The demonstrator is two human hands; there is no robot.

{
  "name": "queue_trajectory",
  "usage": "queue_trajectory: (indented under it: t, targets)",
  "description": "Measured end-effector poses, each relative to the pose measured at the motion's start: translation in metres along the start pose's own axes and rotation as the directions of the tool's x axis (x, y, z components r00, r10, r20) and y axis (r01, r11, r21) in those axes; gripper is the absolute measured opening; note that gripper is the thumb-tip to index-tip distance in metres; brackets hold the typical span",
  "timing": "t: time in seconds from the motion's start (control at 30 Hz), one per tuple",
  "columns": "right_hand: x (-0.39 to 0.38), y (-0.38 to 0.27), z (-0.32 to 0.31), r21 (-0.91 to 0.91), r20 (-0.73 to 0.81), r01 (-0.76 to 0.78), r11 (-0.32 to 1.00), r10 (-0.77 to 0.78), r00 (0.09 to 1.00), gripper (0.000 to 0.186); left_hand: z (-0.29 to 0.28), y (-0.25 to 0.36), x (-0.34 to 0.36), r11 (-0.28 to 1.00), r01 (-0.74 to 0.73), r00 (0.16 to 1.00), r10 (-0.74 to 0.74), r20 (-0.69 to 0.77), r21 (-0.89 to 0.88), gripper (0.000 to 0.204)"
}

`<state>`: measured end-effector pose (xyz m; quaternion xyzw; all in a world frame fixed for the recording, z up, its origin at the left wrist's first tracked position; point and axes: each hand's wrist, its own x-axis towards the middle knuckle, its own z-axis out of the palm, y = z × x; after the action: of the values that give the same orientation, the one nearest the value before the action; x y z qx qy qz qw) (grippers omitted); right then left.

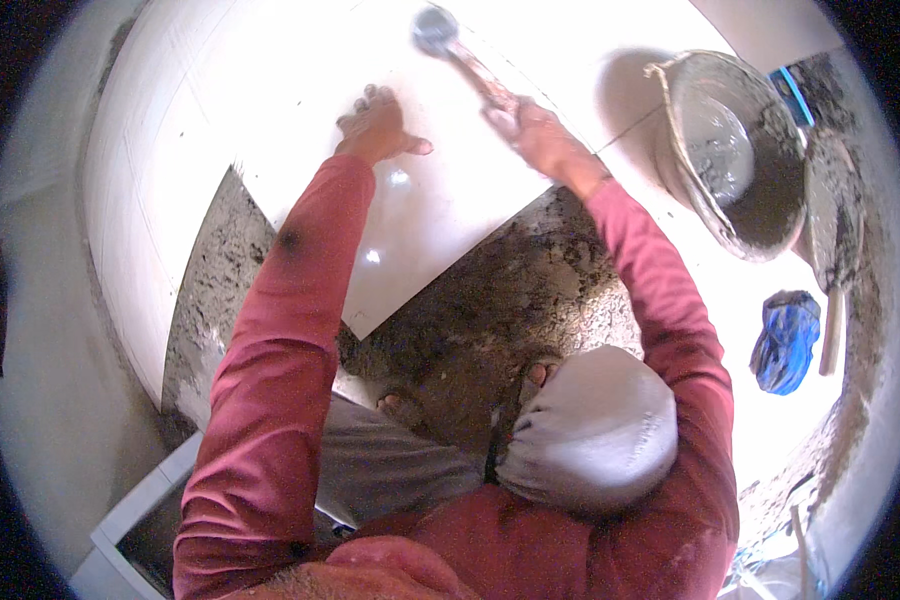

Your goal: The person places a floor tile onto a prepared surface, taps it into place using a rubber mallet, and wipes the surface with a blue cloth.

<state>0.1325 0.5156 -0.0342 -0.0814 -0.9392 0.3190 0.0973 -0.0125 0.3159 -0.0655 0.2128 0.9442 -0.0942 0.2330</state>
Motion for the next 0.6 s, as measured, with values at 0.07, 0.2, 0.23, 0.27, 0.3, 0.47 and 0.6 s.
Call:
queue_trajectory:
  t: [0.07,0.2,0.23,0.27,0.3,0.47,0.6]
  targets:
    - [-0.001,-0.005,0.004,0.126,0.169,-0.189,0.974,0.166,0.971,0.044,0.002,0.000,0.001,1.000,0.004,1.000,-0.004,0.009,-0.006,0.131]
    - [0.002,-0.028,-0.003,0.184,0.256,-0.222,0.958,0.171,0.951,0.055,0.002,0.001,0.003,0.999,-0.002,1.000,0.003,0.020,-0.032,0.129]
    - [0.003,-0.036,-0.007,0.132,0.177,-0.149,0.980,0.125,0.976,0.054,0.002,0.002,0.002,0.999,0.009,0.999,-0.007,0.035,-0.041,0.129]
    - [0.005,-0.037,-0.006,0.070,0.183,-0.113,0.991,0.099,0.978,0.053,0.001,0.002,0.002,0.999,0.008,1.000,-0.006,0.030,-0.048,0.129]
    - [0.005,-0.041,-0.006,0.082,0.133,-0.099,0.992,0.087,0.987,0.051,0.001,0.001,0.001,0.998,0.010,1.000,-0.009,0.026,-0.057,0.130]
    - [0.001,-0.034,0.001,0.225,0.188,-0.156,0.962,0.115,0.976,0.047,0.005,-0.001,-0.005,0.997,-0.016,1.000,0.016,0.002,-0.080,0.130]
    - [-0.005,-0.030,0.005,0.095,0.241,-0.185,0.978,0.157,0.958,0.052,0.007,-0.002,0.000,0.997,0.004,1.000,-0.003,0.012,-0.083,0.131]
